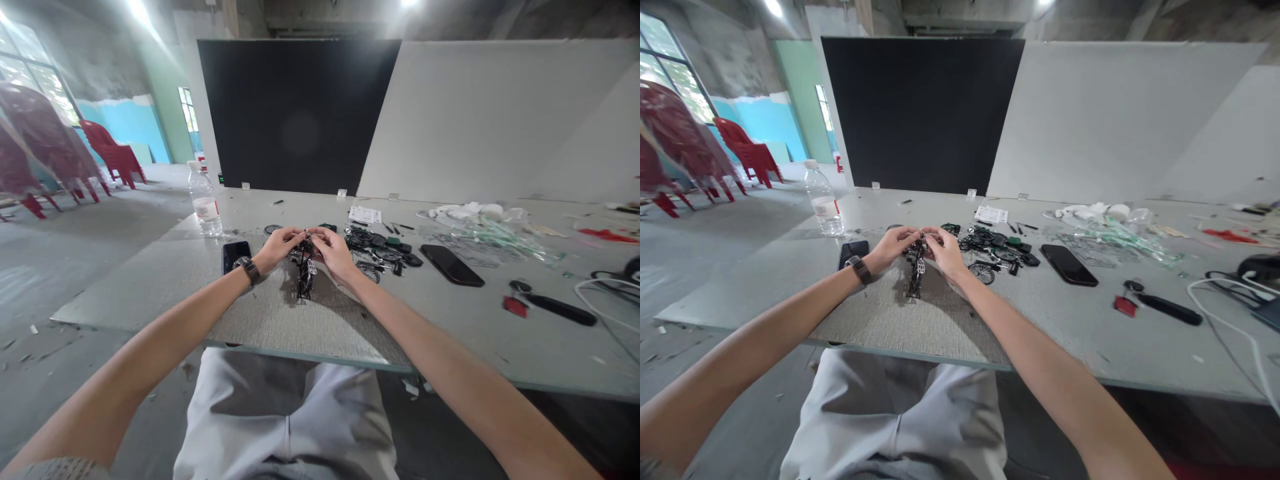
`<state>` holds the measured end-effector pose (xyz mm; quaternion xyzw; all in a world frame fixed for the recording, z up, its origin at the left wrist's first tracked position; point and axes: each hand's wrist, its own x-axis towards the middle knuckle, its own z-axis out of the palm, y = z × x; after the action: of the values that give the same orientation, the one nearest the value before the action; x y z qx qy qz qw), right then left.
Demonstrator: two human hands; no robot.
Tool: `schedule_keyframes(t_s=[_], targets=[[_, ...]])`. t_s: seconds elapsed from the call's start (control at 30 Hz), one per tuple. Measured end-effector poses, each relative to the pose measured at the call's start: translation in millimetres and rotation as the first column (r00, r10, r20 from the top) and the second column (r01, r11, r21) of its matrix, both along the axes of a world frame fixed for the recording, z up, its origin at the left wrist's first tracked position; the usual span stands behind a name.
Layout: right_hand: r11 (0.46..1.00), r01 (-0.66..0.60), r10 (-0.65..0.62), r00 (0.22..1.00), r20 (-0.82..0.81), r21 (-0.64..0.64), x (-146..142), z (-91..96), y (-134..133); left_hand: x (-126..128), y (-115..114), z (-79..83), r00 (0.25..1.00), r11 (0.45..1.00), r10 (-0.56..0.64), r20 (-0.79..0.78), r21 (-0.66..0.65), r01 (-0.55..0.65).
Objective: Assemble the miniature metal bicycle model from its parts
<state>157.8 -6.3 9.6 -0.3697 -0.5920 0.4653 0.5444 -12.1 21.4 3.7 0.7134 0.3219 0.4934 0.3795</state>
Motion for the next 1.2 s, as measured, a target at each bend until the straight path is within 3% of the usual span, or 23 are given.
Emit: schedule_keyframes(t_s=[0.2, 0.37, 1.2], targets=[[0.969, 0.021, -0.112, 0.924, 0.365, 0.245, 21.3, 6.1, -2.2, -1.9, -0.2, -1.4, 0.998, 0.998, 0.053, -0.033, 0.019, -0.053], [0.921, -0.025, -0.179, 0.860, 0.478, 0.390, 22.6, 4.5, -2.7, -5.1, 4.6, -3.2, 0.998, 0.998, 0.059, -0.032, 0.038, -0.058], [0.889, -0.037, -0.246, 0.801, 0.545, 0.456, 14.8, 1.7, 1.4, -3.3, -2.2, 2.7, 0.996, 0.997, 0.063, 0.055, -0.054, -0.060]])
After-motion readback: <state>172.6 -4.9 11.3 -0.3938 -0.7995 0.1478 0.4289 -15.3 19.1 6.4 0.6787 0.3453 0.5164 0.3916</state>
